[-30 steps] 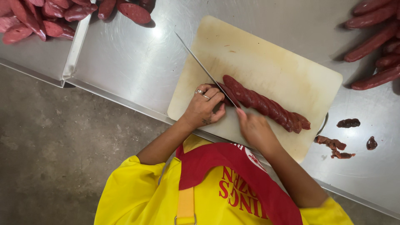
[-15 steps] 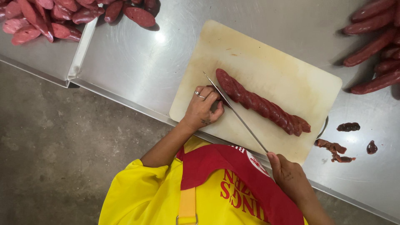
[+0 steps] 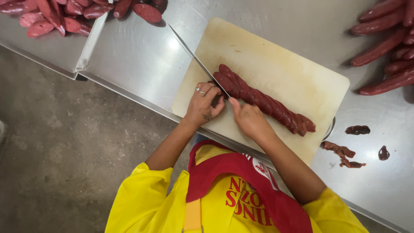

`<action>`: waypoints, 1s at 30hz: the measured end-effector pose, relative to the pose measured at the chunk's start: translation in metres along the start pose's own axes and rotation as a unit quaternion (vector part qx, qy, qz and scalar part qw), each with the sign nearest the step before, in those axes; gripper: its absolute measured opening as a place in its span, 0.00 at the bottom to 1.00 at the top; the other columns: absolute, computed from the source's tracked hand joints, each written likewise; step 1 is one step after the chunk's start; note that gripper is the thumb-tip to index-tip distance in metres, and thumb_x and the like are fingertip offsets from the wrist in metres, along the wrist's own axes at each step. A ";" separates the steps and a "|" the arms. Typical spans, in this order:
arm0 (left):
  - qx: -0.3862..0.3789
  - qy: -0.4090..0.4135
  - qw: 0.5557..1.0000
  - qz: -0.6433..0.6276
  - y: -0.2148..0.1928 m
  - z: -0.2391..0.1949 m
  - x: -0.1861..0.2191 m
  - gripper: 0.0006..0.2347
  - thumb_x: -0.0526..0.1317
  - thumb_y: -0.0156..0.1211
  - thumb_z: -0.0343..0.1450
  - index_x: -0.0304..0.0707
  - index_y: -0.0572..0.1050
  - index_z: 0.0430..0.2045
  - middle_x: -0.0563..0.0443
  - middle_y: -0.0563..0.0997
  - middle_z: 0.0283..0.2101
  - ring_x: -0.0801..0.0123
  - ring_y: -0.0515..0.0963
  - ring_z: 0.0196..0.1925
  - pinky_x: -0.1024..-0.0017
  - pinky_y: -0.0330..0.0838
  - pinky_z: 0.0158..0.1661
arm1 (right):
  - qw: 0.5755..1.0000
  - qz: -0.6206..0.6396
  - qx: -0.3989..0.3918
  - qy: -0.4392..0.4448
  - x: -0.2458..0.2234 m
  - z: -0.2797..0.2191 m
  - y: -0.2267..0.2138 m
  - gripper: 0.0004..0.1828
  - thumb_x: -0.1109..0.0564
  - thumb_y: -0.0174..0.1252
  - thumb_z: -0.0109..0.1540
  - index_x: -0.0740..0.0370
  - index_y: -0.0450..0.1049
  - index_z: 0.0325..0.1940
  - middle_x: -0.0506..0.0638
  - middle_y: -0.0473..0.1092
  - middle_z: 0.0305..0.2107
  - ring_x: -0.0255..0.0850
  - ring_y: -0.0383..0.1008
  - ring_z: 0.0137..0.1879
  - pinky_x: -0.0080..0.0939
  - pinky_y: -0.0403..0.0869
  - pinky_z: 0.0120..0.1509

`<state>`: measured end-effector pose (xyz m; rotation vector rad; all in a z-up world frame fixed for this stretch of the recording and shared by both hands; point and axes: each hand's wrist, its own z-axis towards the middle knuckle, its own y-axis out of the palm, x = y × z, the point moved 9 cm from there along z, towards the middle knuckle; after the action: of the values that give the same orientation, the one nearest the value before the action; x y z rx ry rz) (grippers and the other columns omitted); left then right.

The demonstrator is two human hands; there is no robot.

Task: The person slices a large amount of sausages one by one on a cutting board using a knife, moving the sliced pieces onto a tray and picking up new ones from a pile.

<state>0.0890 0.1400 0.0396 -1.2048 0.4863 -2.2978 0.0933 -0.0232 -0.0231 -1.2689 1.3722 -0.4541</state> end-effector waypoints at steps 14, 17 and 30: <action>-0.025 -0.144 0.988 -0.050 0.115 0.052 -0.006 0.11 0.40 0.58 0.72 0.33 0.77 0.43 0.39 0.81 0.49 0.45 0.78 0.56 0.55 0.70 0.59 | 0.661 0.616 -0.007 0.428 0.223 -0.305 0.014 0.46 0.18 0.30 0.63 0.60 0.66 0.20 0.47 0.57 0.07 0.37 0.55 0.09 0.40 0.59 0.13; -0.132 -0.067 0.978 -0.148 0.159 0.057 0.035 0.09 0.40 0.58 0.73 0.34 0.78 0.42 0.42 0.82 0.49 0.46 0.77 0.57 0.56 0.69 0.60 | 0.649 0.612 -0.020 0.452 0.234 -0.319 0.034 0.45 0.18 0.30 0.62 0.60 0.66 0.22 0.48 0.58 0.08 0.39 0.57 0.10 0.41 0.59 0.15; 0.000 -0.214 0.976 -0.031 0.142 -0.013 0.082 0.48 0.54 0.77 0.60 0.34 0.54 0.71 0.17 0.43 0.74 0.21 0.44 0.75 0.35 0.46 0.69 | 0.788 0.464 -0.125 0.386 0.173 -0.225 0.049 0.47 0.22 0.29 0.65 0.65 0.71 0.24 0.51 0.63 0.09 0.38 0.59 0.13 0.38 0.57 0.17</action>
<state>0.0751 -0.0216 0.0129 -1.6770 0.2934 -2.0002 -0.0835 -0.2430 -0.0838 -0.4132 2.6087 -0.0636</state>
